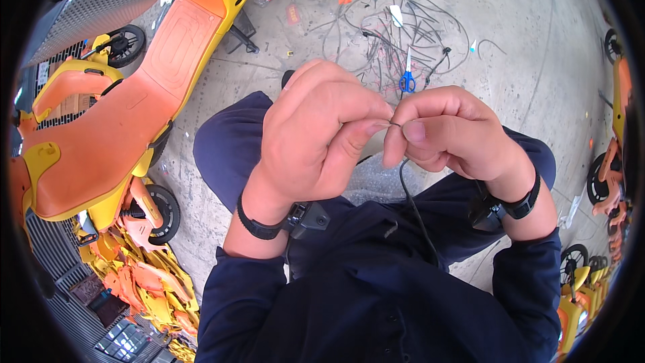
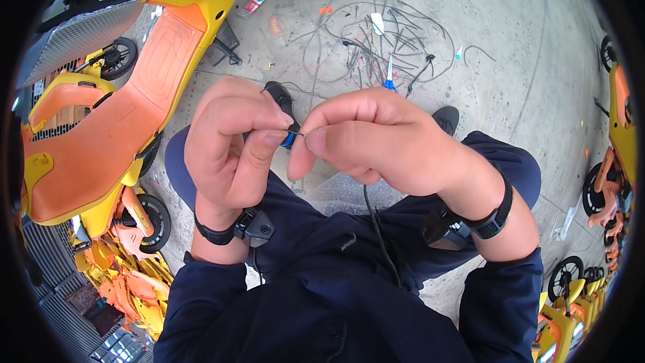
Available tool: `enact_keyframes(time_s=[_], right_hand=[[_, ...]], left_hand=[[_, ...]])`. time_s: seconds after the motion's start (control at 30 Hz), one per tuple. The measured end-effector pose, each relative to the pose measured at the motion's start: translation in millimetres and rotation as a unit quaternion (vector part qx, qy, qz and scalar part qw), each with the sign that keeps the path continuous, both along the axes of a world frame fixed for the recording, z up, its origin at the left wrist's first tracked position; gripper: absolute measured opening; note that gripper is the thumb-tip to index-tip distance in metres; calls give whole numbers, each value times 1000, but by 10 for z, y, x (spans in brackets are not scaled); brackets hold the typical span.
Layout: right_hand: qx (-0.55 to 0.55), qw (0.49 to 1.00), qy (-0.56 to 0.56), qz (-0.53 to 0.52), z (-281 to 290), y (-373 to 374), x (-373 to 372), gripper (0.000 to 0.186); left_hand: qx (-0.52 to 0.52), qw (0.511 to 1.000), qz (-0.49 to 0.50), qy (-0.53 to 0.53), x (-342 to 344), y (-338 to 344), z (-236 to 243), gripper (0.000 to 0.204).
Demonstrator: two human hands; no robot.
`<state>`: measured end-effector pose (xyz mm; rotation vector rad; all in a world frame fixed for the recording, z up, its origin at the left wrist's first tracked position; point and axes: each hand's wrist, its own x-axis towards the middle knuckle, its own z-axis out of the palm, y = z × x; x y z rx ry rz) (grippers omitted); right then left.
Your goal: The person uses shears to strip the insulation from electrical wires and then twists the exposed wire ends together by hand.
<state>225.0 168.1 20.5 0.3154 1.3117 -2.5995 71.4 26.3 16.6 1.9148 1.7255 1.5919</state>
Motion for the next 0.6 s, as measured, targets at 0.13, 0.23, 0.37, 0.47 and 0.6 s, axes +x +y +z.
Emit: enact_keyframes(time_s=[0.13,0.23,0.37,0.47,0.6], right_hand=[[-12,1000,5,-14,-34,-23,7,23],[51,997,30,-40,-4,-51,4,21],[172,974,106,-104,-57,-116,24,18],[200,967,102,-116,-58,-133,48,16],[207,963,112,-128,-82,-180,45,16]], left_hand=[[20,1000,-19,11,-24,14,-24,14],[19,999,-22,13,-18,12,-36,15],[18,1000,-23,8,3,20,-13,12],[11,1000,-23,3,6,12,10,10],[0,1000,-21,-7,16,-1,25,9]])
